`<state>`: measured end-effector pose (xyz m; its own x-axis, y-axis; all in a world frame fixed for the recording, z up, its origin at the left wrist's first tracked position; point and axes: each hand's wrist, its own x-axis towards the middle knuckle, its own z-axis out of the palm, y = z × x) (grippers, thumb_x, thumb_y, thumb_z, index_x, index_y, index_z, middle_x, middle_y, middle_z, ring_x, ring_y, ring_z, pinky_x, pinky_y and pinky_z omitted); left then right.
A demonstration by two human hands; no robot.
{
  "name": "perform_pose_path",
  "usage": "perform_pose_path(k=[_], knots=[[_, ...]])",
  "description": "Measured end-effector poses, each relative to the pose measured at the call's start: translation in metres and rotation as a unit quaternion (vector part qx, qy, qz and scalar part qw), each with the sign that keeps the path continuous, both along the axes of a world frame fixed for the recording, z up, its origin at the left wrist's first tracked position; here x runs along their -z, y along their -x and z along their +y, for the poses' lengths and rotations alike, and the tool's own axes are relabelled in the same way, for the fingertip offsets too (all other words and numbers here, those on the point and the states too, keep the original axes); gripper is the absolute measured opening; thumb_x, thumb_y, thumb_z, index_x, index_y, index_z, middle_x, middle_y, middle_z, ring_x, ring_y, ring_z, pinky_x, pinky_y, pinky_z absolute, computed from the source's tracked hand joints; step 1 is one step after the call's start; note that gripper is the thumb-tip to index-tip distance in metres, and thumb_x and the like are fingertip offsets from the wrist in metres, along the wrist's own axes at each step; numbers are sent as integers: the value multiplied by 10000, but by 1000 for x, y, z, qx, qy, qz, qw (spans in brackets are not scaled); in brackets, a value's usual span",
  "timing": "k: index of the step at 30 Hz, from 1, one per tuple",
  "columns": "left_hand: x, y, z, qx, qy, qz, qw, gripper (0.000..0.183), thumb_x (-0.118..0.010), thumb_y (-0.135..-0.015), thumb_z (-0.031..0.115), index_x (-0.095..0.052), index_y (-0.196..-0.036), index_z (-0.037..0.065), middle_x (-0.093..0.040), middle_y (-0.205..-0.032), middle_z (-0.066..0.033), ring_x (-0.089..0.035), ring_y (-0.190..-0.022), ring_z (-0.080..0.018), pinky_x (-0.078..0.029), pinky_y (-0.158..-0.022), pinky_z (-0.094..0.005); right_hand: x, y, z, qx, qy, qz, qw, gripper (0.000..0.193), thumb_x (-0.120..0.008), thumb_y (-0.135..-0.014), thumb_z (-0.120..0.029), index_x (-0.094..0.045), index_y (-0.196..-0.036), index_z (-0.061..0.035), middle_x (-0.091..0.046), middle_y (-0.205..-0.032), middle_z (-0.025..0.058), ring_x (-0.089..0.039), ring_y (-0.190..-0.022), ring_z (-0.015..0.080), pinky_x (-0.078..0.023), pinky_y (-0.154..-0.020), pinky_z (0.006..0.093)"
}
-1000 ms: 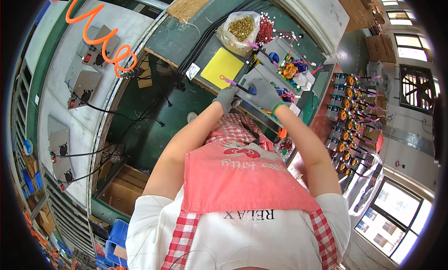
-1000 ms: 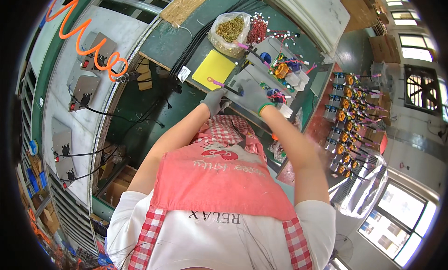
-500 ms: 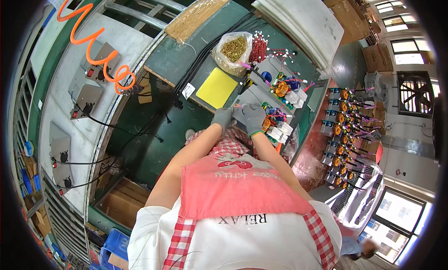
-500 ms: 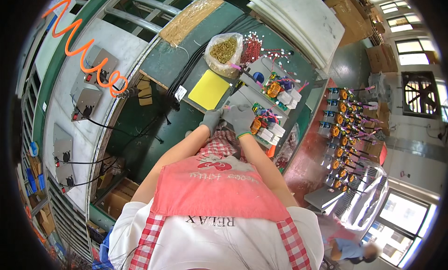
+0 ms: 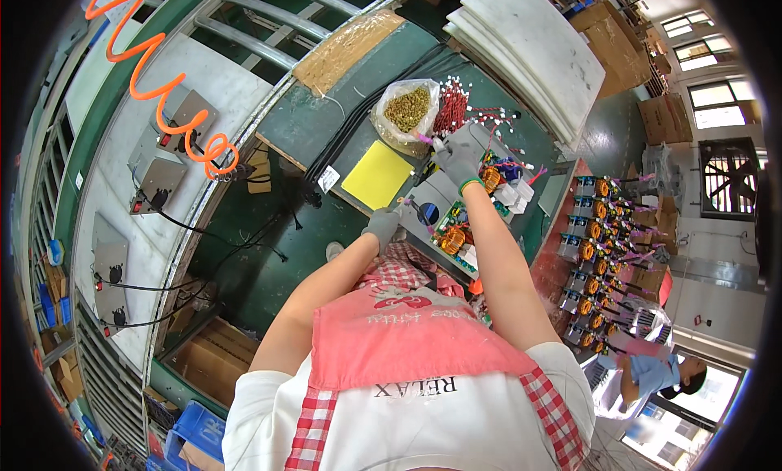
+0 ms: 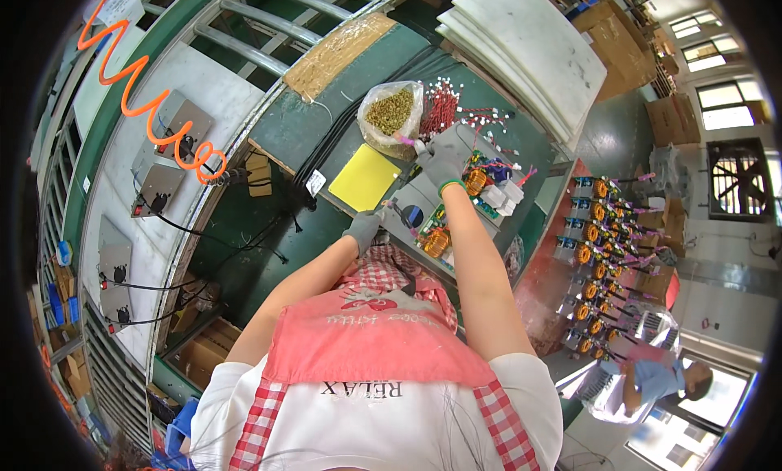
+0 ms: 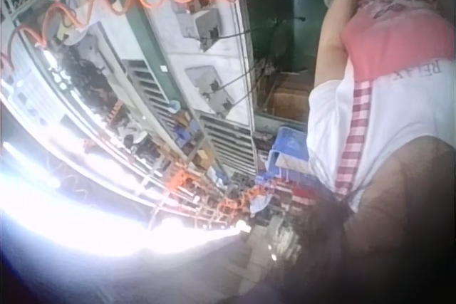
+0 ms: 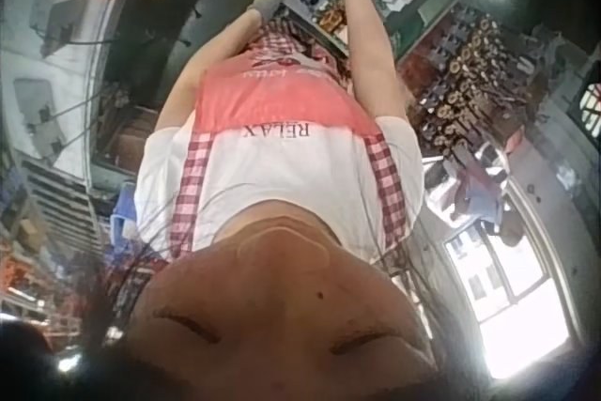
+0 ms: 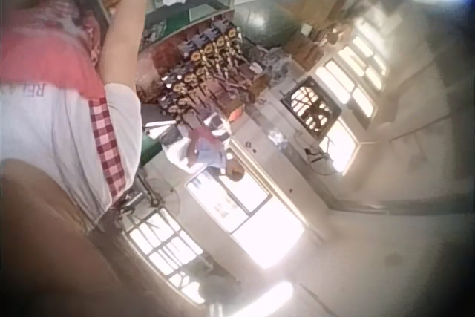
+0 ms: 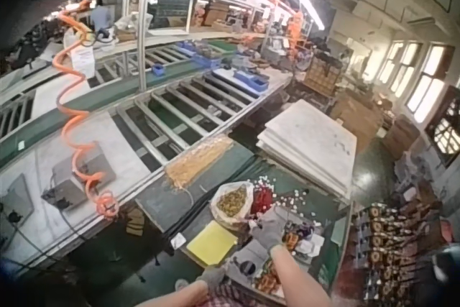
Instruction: The person assembles electronic components into a metal casing. They place a circuit board into the casing, secure it with a power drill, and connect various wires and connectors. The person also handles yellow foam pieces and other small parts during the assembly process.
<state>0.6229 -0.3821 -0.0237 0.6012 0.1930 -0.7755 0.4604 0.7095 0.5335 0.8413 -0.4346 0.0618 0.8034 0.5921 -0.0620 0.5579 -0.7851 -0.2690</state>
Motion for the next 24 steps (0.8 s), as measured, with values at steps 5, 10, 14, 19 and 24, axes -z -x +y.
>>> perform_pose_path(k=[5,10,14,19,24], knots=[[-12,3,0,-21,-9,2,1000,296,-529,-925,246,-585,-1063,-9,-636,-863,-102,-617,-624,-176,-526,-502,-294,37,-22,-13,127,-250,269,921,337,-629,-872,-300,-653,-929,31,-613,-737,26,-557,-637,108,-460,-572,278],[-21,6,4,-32,0,13,999,273,-531,-923,235,-581,-1049,-3,-625,-835,-90,-597,-595,-174,-511,-489,-287,37,-13,-15,252,-417,170,856,215,-651,-804,-186,-667,-797,28,-636,-709,67,-572,-621,135,-456,-588,288],[-22,10,6,-53,116,-18,992,197,-563,-896,175,-596,-997,9,-615,-823,-87,-589,-661,-182,-503,-552,-302,0,-10,6,164,-101,77,978,240,-632,-787,-220,-665,-821,15,-659,-902,170,-629,-847,261,-484,-764,362],[-20,21,-2,81,243,-43,966,215,-645,-828,107,-603,-1008,-2,-631,-832,-87,-601,-748,-193,-493,-766,-326,-7,-31,-2,30,-39,-7,999,241,-608,-803,-211,-639,-905,5,-633,-932,225,-591,-947,356,-473,-834,430],[-32,5,-29,103,211,-80,969,287,-636,-813,34,-587,-1090,-22,-637,-1069,-121,-623,-972,-239,-502,-877,-353,-90,-74,-58,9,-305,56,951,246,-641,-786,-272,-657,-906,-57,-641,-877,113,-608,-849,289,-479,-777,370]])
